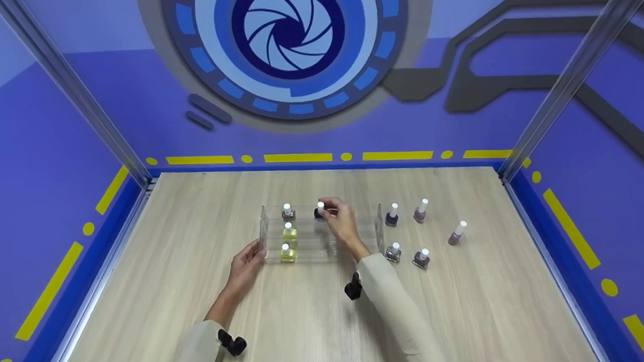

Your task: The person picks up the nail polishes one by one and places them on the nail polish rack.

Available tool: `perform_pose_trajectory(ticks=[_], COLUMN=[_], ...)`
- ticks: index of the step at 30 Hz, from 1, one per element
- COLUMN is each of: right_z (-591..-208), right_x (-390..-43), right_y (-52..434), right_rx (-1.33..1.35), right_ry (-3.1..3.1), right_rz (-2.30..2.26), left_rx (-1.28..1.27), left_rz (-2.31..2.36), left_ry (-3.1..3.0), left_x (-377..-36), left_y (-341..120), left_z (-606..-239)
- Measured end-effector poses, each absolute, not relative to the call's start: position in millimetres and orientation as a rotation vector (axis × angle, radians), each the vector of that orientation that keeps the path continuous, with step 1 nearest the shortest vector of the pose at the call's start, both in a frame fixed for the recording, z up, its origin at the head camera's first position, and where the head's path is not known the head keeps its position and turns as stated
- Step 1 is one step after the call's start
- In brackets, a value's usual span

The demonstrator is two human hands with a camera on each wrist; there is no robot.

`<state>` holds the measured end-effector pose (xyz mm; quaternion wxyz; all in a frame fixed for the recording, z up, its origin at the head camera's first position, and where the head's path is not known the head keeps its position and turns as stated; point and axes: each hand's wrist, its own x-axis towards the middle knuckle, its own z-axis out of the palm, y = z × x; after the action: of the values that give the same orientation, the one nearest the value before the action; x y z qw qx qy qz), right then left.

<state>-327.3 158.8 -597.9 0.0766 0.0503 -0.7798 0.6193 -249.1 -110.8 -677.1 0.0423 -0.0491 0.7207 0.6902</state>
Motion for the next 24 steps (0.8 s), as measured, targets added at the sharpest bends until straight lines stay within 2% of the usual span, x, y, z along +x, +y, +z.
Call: perform_pose_trajectory(ticks=[15, 24], right_z=[-581.7, -555.0], right_x=[-309.7, -260.5], right_y=[177.4, 211.4], right_rx=[0.208, 0.209], right_ry=[-2.296, -2.304], right_rz=[1.793, 1.698], left_rx=[-0.106, -0.058], left_rz=[2.130, 2.125], left_ry=[2.196, 2.197], left_x=[-247.9, -245.9], left_y=[-111.1, -112.1], left_z=[-679.0, -666.9])
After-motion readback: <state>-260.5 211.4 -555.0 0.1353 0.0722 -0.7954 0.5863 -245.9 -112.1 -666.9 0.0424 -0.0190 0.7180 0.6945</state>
